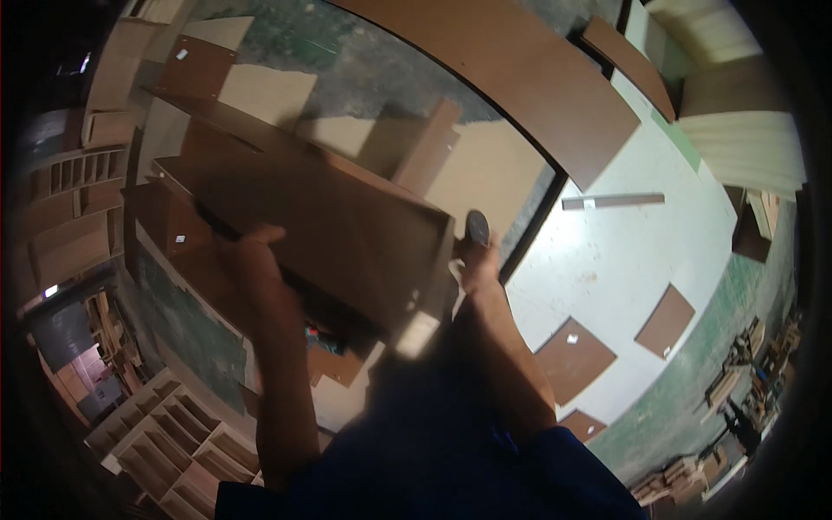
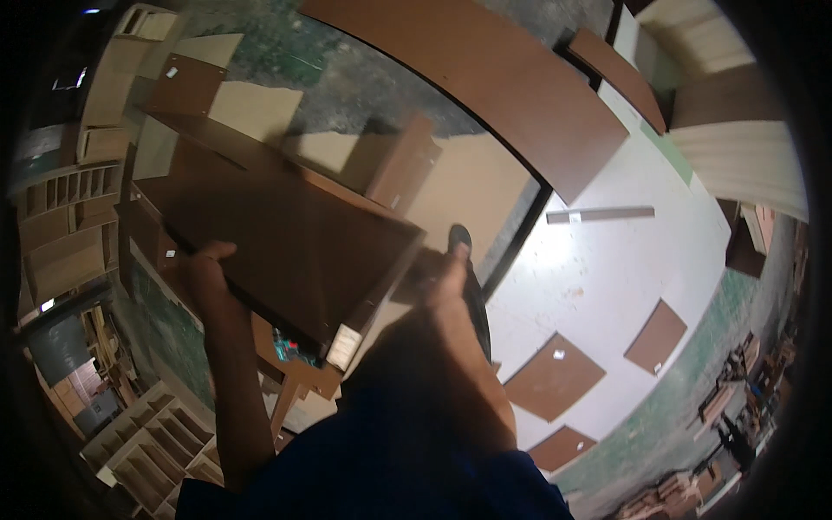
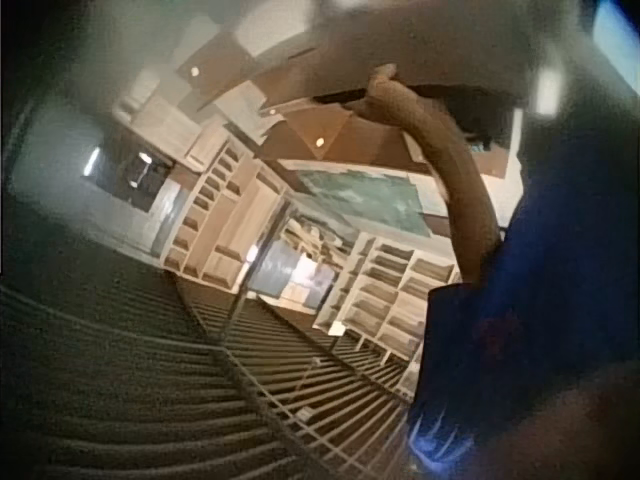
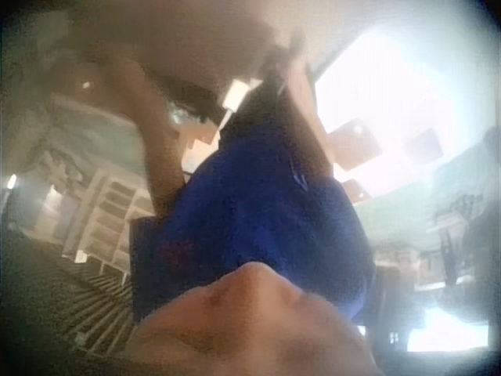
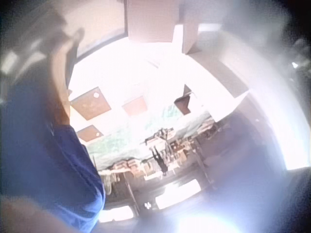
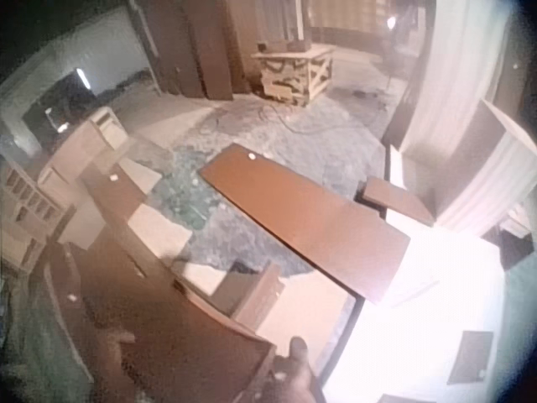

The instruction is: The person assembles wooden furniture by picking up panels, placing them together, and using a power drill to drive screws into pre-drilled holes.

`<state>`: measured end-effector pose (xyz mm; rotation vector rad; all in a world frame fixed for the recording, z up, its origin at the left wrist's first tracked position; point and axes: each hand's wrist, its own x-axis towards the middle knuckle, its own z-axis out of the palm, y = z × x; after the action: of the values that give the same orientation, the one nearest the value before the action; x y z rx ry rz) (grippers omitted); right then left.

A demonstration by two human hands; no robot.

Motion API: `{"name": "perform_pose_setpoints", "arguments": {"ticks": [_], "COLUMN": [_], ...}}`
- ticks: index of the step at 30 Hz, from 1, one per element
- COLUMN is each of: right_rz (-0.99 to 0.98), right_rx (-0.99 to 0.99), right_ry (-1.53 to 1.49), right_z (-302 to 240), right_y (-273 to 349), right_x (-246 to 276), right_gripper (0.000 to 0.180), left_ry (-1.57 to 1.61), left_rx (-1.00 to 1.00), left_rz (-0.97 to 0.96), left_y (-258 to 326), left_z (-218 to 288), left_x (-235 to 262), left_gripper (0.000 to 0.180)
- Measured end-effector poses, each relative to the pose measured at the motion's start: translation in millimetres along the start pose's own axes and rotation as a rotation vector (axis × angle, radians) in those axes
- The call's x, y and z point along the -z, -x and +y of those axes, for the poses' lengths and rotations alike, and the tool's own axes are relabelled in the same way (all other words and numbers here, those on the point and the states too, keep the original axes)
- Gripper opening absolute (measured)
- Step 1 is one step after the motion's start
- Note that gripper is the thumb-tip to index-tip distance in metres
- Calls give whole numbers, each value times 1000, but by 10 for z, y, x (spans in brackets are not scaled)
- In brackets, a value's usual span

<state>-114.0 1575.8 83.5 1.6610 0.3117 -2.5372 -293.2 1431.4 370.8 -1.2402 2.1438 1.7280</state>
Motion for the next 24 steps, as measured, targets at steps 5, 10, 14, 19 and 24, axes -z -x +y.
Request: {"name": "perform_pose_setpoints", "arguments": {"ticks": [5, 10, 14, 19, 24], "right_rz": [108, 10, -292, -279, -376], "right_rx": [368, 213, 266, 290, 503], "right_ry": [-47, 37, -5, 151, 389], "right_z": [62, 294, 52, -160, -325], "right_y": [-890, -600, -786, 257, 618], "right_x": [288, -414, 182, -273, -484], "right_gripper": [73, 59, 39, 29, 23], "left_ry": [18, 79, -103, -10, 279], "left_rx": [-26, -165, -283, -184, -204], "left_rz": [-18, -43, -112, 5, -287], "left_y": [-31, -156, -565, -496, -306], "left_z": [-46, -36, -228, -193, -6], "left_x": [-80, 13, 56, 5, 140], "left_gripper": [74, 79, 70, 54, 58]}}
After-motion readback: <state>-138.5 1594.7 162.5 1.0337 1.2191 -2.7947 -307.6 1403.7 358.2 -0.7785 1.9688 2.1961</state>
